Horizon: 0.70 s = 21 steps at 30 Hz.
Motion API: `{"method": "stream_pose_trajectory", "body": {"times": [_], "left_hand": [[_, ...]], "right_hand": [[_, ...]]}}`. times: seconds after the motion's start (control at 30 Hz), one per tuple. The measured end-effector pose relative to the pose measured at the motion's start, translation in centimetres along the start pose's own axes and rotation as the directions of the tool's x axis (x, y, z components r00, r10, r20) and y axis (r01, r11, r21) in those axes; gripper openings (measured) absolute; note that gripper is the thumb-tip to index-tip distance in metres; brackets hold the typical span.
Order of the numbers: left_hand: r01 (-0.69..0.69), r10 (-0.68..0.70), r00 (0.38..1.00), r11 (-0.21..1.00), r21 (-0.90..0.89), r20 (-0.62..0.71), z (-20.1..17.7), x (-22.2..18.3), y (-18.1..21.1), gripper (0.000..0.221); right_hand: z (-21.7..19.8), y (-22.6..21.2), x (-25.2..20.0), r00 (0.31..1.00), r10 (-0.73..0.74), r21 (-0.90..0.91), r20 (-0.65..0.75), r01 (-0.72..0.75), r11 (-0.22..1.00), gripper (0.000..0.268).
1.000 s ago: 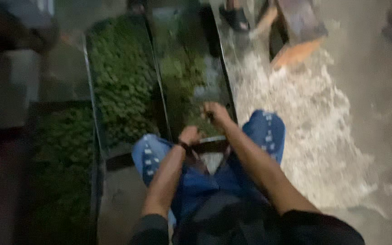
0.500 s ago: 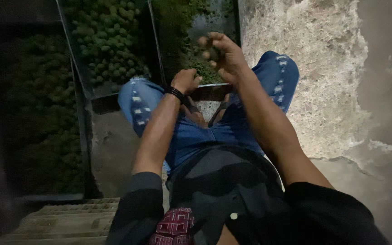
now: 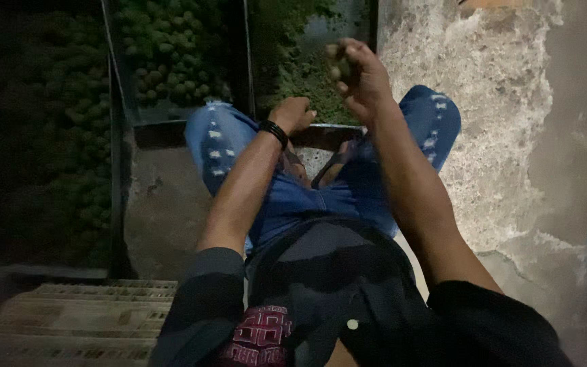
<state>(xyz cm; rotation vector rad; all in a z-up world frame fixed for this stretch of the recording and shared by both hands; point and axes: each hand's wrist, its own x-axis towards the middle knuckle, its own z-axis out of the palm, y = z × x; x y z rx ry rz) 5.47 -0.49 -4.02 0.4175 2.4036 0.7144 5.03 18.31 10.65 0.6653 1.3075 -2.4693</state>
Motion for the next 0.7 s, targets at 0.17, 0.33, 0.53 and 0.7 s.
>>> {"method": "stream_pose_trajectory", "body": {"times": [0.17, 0.33, 0.53, 0.7], "left_hand": [[0.027, -0.031, 0.998, 0.997, 0.075, 0.063, 0.6, 1.0, 0.3, 0.038], [0.005, -0.005, 1.0, 1.0, 0.03, 0.016, 0.7, 0.7, 0.2, 0.036], [-0.011, 0.01, 0.999, 1.0, 0.018, 0.047, 1.4, 1.3, 0.2, 0.027], [-0.013, 0.015, 0.999, 0.999, -0.046, 0.039, 2.0, 2.5, 0.4, 0.026]], "right_hand": [[-2.7, 3.5, 3.0, 0.994, -0.055, -0.101, -0.094, 0.046, 0.994, 0.044], [-4.1, 7.0, 4.8, 0.988, -0.061, -0.202, -0.143, 0.031, 0.979, 0.055], [-2.7, 4.5, 5.6, 1.0, -0.029, -0.273, -0.01, 0.025, 0.962, 0.024], [-5.4, 8.3, 8.0, 0.91, -0.408, -0.848, -0.076, 0.156, 0.506, 0.07]]}}
